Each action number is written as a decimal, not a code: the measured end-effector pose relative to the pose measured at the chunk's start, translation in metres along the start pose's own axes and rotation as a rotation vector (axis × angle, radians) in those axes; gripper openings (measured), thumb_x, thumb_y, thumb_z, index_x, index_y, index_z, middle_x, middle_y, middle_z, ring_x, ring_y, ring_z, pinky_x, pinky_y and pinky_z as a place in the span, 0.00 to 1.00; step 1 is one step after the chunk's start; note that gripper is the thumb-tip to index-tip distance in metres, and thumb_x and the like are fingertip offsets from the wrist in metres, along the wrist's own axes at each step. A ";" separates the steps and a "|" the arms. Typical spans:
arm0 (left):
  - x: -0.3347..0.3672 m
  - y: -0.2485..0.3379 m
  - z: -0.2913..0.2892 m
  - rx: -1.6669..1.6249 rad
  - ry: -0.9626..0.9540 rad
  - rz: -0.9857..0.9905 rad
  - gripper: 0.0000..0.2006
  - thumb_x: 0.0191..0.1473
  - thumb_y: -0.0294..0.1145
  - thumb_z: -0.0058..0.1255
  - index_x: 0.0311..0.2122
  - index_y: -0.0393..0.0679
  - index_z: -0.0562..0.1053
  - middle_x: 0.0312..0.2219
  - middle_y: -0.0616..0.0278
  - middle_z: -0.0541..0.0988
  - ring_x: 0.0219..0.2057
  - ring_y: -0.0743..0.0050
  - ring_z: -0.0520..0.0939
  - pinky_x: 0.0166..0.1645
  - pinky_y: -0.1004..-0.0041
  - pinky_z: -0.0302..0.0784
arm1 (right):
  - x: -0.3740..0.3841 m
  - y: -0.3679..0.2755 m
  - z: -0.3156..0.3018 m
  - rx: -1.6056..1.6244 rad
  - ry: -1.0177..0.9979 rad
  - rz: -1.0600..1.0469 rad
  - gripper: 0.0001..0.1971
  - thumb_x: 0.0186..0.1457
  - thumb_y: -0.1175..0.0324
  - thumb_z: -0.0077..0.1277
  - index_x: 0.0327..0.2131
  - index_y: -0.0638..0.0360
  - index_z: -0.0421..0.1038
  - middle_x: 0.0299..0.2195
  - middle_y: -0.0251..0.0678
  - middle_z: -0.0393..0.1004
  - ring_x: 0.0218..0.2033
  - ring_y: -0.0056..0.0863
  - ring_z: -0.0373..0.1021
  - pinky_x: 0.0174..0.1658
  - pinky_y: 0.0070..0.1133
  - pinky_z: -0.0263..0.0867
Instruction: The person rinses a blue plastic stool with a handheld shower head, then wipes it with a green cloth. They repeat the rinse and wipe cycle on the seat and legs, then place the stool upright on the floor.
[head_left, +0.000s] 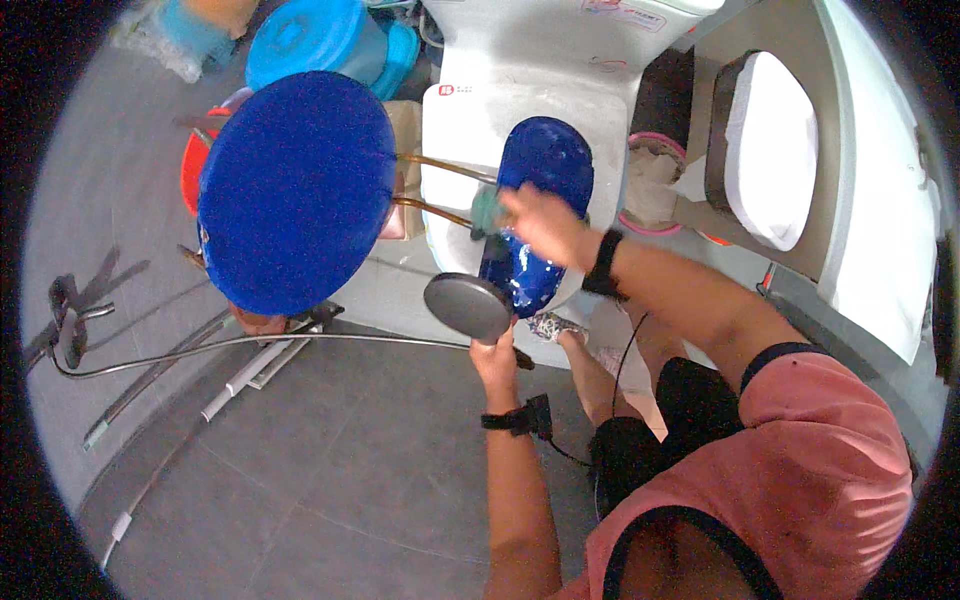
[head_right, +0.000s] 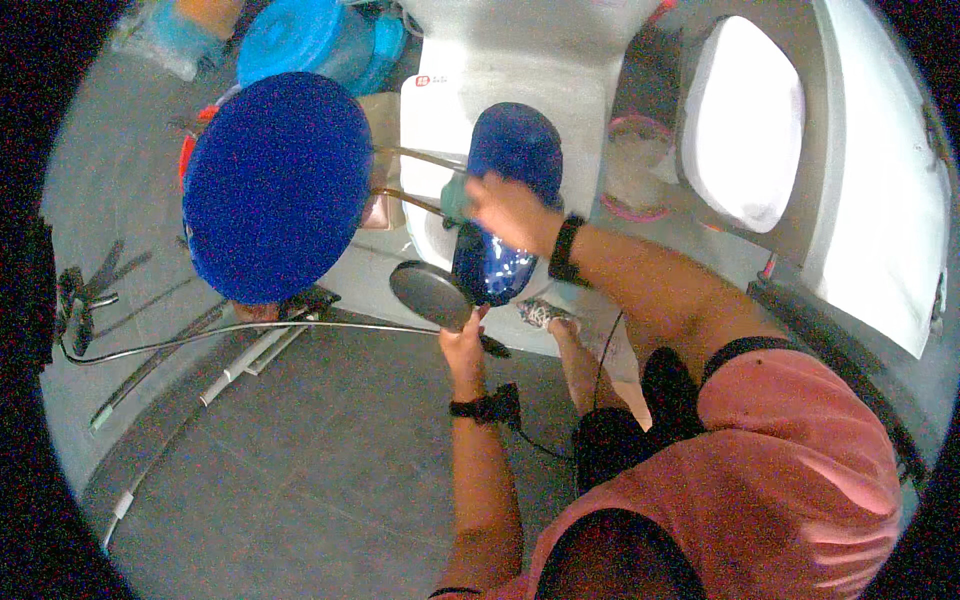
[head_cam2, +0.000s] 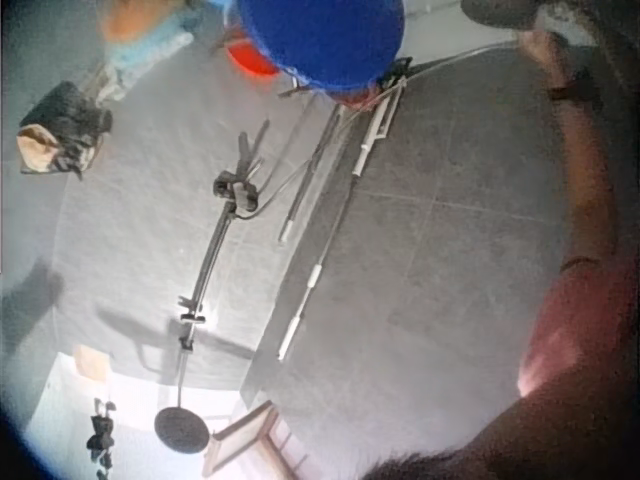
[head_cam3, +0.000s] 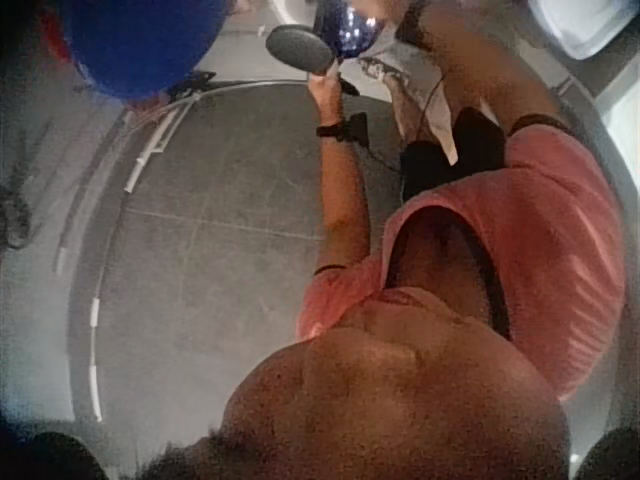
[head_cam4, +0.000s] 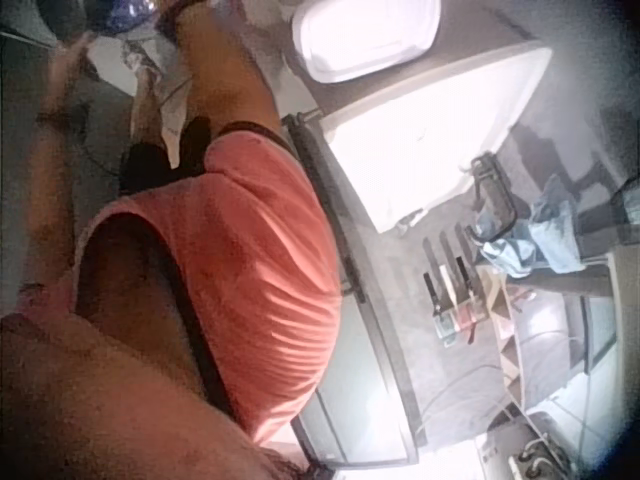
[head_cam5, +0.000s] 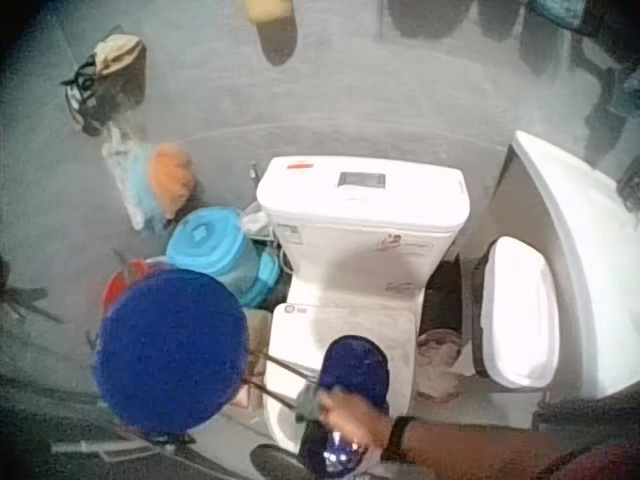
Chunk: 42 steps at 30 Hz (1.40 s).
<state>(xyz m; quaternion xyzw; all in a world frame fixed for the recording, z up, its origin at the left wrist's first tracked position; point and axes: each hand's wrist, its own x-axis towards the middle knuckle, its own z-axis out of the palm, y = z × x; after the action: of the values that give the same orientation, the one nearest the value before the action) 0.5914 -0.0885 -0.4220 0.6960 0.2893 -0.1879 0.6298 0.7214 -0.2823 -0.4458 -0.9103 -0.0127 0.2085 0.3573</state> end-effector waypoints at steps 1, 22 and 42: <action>0.003 -0.004 0.002 -0.040 -0.012 -0.016 0.10 0.51 0.24 0.56 0.39 0.32 0.75 0.35 0.63 0.79 0.35 0.77 0.76 0.43 0.75 0.70 | 0.005 0.012 -0.017 -0.459 0.172 -0.333 0.15 0.49 0.73 0.46 0.42 0.54 0.73 0.43 0.40 0.64 0.41 0.39 0.65 0.38 0.30 0.71; 0.029 -0.020 -0.005 0.245 0.033 0.129 0.10 0.50 0.24 0.52 0.38 0.32 0.77 0.32 0.59 0.80 0.33 0.73 0.78 0.38 0.71 0.73 | 0.000 0.072 -0.043 -0.283 0.448 -0.218 0.16 0.51 0.72 0.44 0.45 0.53 0.71 0.49 0.45 0.63 0.47 0.45 0.64 0.45 0.33 0.70; 0.024 -0.008 -0.001 0.155 0.024 -0.085 0.14 0.44 0.23 0.59 0.39 0.35 0.75 0.32 0.58 0.81 0.35 0.67 0.80 0.44 0.69 0.74 | -0.035 0.065 -0.025 0.153 0.489 0.001 0.22 0.41 0.85 0.46 0.43 0.54 0.72 0.49 0.52 0.65 0.49 0.50 0.65 0.51 0.33 0.65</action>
<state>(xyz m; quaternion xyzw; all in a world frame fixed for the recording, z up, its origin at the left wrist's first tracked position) 0.6045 -0.0832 -0.4435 0.7318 0.3106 -0.2279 0.5622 0.6911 -0.3526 -0.4589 -0.9040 0.0905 -0.0172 0.4175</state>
